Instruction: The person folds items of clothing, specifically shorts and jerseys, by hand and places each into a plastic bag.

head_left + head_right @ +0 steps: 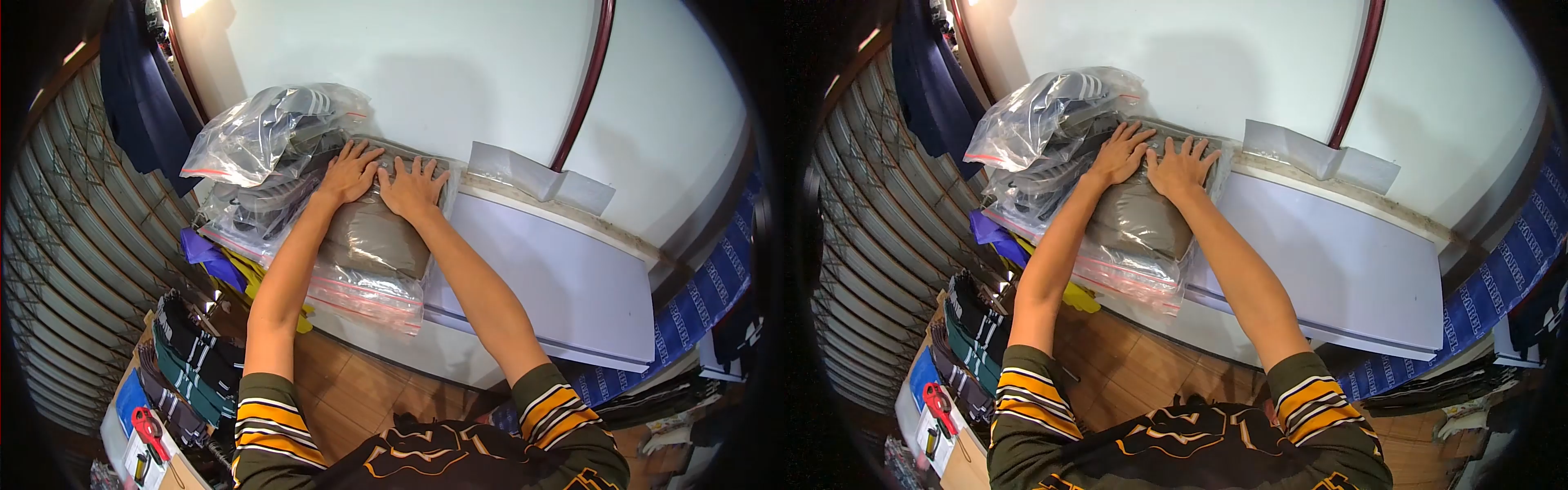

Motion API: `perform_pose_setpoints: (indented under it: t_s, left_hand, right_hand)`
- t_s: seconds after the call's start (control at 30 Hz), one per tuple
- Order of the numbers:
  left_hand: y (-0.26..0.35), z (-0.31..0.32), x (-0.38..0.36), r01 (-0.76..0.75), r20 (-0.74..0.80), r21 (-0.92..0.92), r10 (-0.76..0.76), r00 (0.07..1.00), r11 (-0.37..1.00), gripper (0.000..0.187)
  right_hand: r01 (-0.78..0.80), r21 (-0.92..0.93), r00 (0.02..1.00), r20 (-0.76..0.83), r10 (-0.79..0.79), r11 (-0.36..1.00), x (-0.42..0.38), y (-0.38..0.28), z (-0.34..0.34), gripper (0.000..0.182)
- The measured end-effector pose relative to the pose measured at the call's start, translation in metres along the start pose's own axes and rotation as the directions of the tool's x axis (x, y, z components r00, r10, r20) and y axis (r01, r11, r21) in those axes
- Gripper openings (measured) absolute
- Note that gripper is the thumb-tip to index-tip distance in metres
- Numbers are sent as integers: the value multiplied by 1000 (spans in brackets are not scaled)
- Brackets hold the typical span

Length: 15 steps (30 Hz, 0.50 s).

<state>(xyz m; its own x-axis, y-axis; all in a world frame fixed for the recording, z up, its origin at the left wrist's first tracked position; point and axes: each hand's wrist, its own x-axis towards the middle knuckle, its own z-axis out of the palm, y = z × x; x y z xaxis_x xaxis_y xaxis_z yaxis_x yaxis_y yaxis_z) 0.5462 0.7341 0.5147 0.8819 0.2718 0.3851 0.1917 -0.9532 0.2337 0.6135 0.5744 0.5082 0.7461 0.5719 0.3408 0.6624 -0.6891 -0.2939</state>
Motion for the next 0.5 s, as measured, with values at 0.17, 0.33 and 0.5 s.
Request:
perform_pose_setpoints:
  t_s: [0.17, 0.33, 0.5]
  left_hand:
    - [-2, 4, 0, -18, -24, 0, 18, 1000, 1000, 51]
    - [0, 6, -2, -36, -56, 22, 37, 998, 999, 50]
    - [18, 1, -7, 9, -119, 226, 18, 993, 974, 49]
  right_hand:
    - [12, 7, 999, -44, -12, 1000, -1, 2, 5, 70]
    - [87, 287, 975, -222, -23, 954, -4, 8, 4, 60]
    - [122, 459, 970, -243, -7, 880, -37, 12, -20, 49]
